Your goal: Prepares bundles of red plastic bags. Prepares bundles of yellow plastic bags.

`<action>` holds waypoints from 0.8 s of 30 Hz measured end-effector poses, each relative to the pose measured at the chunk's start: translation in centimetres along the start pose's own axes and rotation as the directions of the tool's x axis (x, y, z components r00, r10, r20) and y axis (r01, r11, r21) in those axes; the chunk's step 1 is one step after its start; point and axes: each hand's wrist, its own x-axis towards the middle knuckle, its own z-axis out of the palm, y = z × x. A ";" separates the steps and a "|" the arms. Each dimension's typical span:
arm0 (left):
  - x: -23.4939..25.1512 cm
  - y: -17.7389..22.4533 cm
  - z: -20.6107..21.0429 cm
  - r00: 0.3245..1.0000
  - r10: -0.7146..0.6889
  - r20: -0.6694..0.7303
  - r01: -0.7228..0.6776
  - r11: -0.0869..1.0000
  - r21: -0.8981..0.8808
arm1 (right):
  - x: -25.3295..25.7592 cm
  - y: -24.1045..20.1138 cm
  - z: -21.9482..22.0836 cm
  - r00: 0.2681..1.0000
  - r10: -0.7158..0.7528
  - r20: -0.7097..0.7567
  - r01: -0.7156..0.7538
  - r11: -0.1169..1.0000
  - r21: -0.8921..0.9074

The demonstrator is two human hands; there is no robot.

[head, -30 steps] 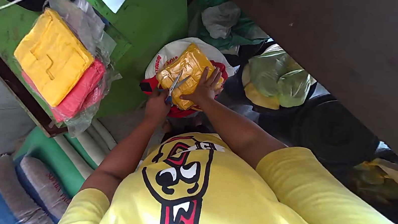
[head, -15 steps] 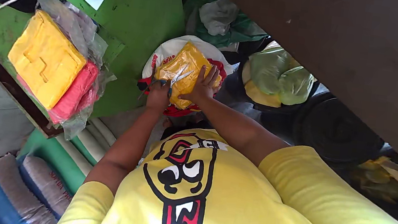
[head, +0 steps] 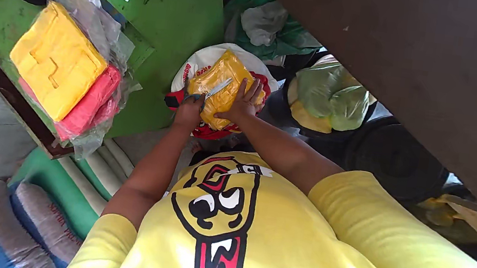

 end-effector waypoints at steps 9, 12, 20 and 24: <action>-5.1 -1.7 -0.6 0.932 -0.325 -0.159 0.235 0.878 -0.417 | -0.3 -1.1 -2.7 0.968 -0.172 -0.183 0.194 0.975 0.111; -8.8 -3.0 1.1 0.932 -0.354 -0.084 0.292 0.866 -0.406 | 2.8 -2.3 -4.0 0.859 -0.507 -0.078 0.496 0.860 -0.121; -17.8 -7.6 4.7 0.888 -0.390 0.244 0.457 0.815 -0.358 | 7.0 -4.5 -5.3 0.633 -0.772 -0.062 0.751 0.631 -0.195; -21.5 -12.6 6.5 0.844 -0.406 0.350 0.511 0.807 -0.297 | 3.2 -6.7 -10.1 0.521 -0.849 -0.092 0.799 0.523 -0.298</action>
